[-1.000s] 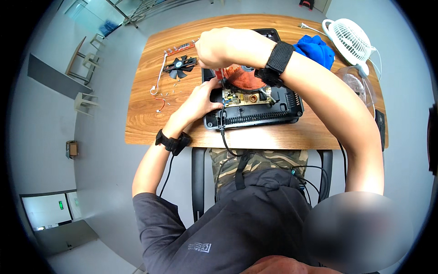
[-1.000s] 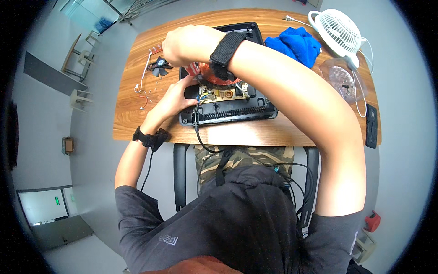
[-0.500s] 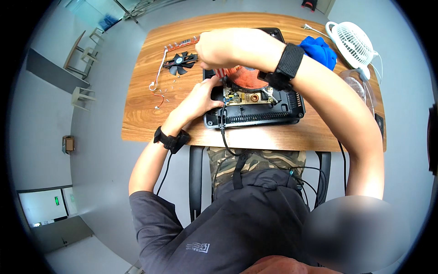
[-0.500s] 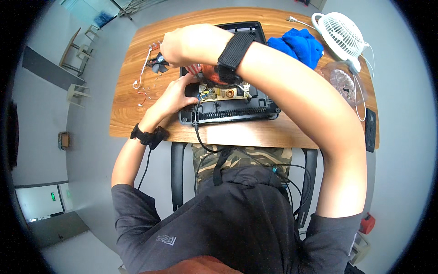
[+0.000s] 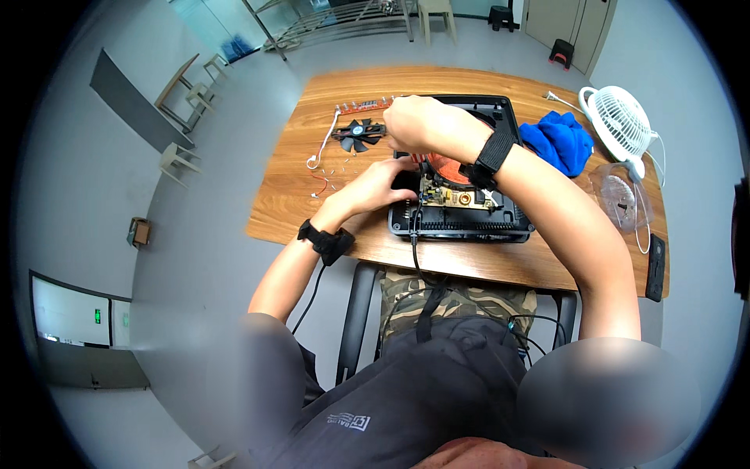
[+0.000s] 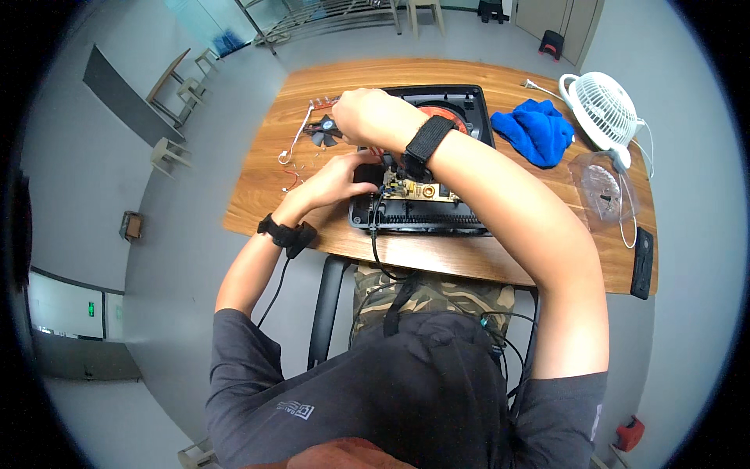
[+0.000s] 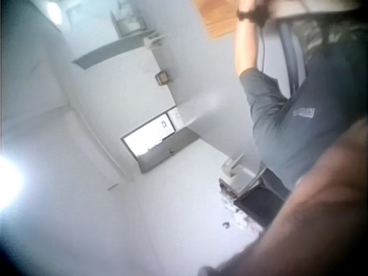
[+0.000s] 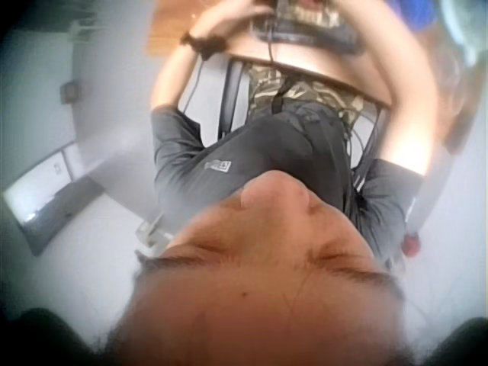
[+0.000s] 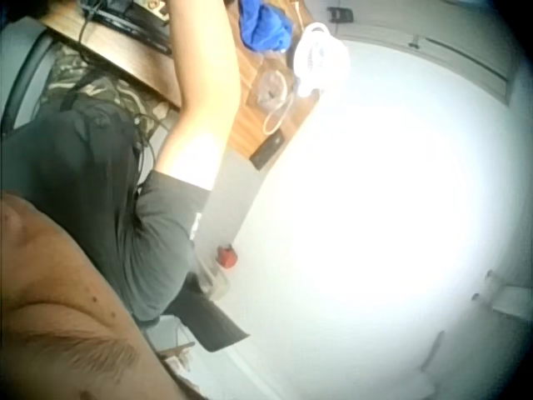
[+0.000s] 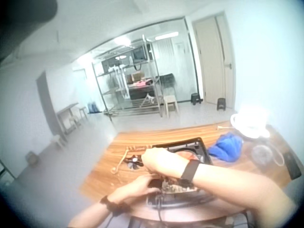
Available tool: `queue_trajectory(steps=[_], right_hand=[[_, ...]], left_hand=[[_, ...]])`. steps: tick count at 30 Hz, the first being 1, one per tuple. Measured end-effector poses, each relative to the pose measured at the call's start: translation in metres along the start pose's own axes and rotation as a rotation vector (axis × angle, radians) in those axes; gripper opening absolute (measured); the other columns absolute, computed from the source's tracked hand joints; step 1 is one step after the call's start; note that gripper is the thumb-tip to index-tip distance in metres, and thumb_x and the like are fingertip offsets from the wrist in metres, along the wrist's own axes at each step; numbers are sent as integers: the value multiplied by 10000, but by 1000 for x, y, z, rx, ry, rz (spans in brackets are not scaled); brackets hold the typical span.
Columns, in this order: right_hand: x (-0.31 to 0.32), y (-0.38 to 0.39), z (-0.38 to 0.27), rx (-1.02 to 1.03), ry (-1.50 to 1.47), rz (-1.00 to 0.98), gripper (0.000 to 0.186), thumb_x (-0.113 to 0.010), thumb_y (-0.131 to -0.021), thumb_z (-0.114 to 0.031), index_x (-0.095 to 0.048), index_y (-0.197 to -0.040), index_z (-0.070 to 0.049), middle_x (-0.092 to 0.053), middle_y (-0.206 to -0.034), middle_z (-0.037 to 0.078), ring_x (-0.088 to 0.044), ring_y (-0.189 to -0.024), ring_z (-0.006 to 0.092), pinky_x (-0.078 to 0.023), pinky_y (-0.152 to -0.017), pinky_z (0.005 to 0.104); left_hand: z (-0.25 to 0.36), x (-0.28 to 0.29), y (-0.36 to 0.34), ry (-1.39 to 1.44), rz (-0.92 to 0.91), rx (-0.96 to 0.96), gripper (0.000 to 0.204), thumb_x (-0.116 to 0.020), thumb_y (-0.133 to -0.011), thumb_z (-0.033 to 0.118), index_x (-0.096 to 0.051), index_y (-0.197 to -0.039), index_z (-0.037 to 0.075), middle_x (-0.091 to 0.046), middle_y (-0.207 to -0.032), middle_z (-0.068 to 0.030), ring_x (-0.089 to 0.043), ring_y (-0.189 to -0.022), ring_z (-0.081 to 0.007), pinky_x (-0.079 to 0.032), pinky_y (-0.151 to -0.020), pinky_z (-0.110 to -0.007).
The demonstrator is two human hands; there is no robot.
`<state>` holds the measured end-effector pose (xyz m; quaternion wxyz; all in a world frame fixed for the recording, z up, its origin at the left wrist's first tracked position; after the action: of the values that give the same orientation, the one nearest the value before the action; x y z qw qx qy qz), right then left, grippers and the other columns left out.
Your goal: The person uses a screwdriver to remove screws from a disassembled electronic device on a wooden table. They remove a copper-colored circular component, place it aside, and continue unscrewing parts of the device's internal mechanism.
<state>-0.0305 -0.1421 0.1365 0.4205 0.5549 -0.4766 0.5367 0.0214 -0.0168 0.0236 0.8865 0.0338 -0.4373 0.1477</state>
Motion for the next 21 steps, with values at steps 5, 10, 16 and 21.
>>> queue_trajectory(steps=[5,10,16,21], right_hand=[[2,0,14,-39,-41,-30,340,-724,-888,-285,-738,-897,55,-724,-922,265,-724,-903,395,-594,-805,454],[4,6,23,-98,11,-70,299,-736,-857,-262,-752,-989,5,-739,-1006,223,-721,-971,370,-585,-850,439],[4,11,14,-70,15,-31,242,-708,-876,-215,-757,-945,11,-746,-940,212,-737,-917,344,-595,-828,423],[-3,6,11,-82,-48,-48,179,-694,-858,-162,-769,-849,-1,-748,-794,169,-757,-821,297,-607,-758,391]], left_hand=[[-34,47,31,33,241,81,454,-717,-908,86,-605,-1344,29,-707,-1205,-149,-703,-1060,-249,-592,-868,-370],[-98,59,46,-395,206,242,274,-732,-845,47,-703,-1111,-13,-716,-1030,-205,-720,-868,-296,-573,-779,-384],[-102,38,39,-461,150,73,217,-721,-838,53,-706,-1046,-6,-720,-1024,-174,-703,-925,-360,-570,-841,-422],[-99,29,28,-543,135,144,139,-664,-870,51,-697,-1000,15,-702,-1017,-172,-683,-953,-400,-559,-851,-472]])
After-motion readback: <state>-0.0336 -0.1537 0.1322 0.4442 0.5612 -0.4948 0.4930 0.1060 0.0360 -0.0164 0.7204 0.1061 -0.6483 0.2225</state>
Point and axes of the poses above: each hand's wrist, its own y-axis away from the middle knuckle, its own x-axis out of the back of the hand, z = x × y, the point moved 3 cm from there along -y, towards the middle knuckle
